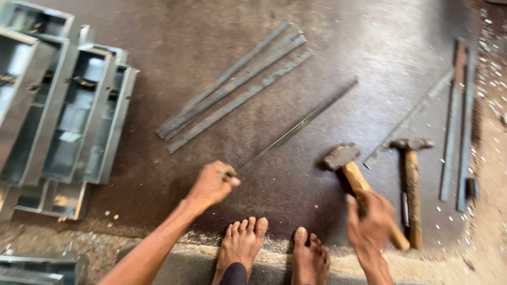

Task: The person assembles a metal box by hand and with a hammer, first straightening metal strips by hand, then hammering a metal pin into the corners of a rectangular metal tray to secure its shape.

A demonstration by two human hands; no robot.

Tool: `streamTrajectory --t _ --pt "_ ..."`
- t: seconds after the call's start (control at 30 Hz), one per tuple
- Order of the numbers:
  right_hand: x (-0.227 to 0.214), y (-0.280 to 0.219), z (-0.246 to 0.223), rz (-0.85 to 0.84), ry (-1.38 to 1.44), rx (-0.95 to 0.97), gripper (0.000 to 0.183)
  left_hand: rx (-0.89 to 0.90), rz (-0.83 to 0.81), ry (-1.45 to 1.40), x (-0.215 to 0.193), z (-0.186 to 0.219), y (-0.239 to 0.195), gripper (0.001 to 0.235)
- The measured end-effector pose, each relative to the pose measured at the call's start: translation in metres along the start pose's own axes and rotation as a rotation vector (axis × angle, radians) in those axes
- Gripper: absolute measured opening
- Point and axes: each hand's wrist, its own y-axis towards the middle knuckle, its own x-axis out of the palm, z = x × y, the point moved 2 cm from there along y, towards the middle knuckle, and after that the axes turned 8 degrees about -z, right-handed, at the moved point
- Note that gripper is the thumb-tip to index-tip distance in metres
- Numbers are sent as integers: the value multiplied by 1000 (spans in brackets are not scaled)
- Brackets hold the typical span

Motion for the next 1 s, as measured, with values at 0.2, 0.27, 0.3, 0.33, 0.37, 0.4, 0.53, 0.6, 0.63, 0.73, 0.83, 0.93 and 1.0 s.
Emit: streamTrajectory --t 0.2,0.27,0.3,0.33,0.37,0.4,0.53,0.6,0.63,0.73,0.83,0.93,1.0 --pt "-52 99 -96 -516 1519 425 45 244 -375 -585 38 156 -7 34" --pt "-85 125 -102 -480 1603 329 31 382 -324 -657 36 203 4 47" --pt "-97 139 -106 -519 1775 242 33 402 -378 -765 33 222 7 48" --pt "-108 147 -109 -557 1945 148 34 421 -432 -873 31 238 8 48" --pt "-115 153 -106 -474 1873 296 32 474 -416 -875 28 251 8 47" --pt "-122 157 -101 -387 1796 437 30 528 -401 -877 26 262 8 47" --pt "-126 162 -99 -447 2088 240 27 517 -419 -897 26 275 1 46" --pt "-119 157 -89 -423 2157 307 26 501 -400 -886 36 272 2 47" --pt "-115 155 -82 -409 2191 341 25 492 -391 -880 42 269 5 48" --pt "-101 153 -56 -383 2188 260 24 469 -380 -823 60 258 18 48" --pt "-92 159 -20 -347 1854 316 25 536 -218 -327 51 230 39 50" --pt "-92 167 27 -400 1361 427 33 882 345 185 -12 158 49 27" --pt "-91 165 61 -440 745 505 32 383 526 436 -49 91 62 40"
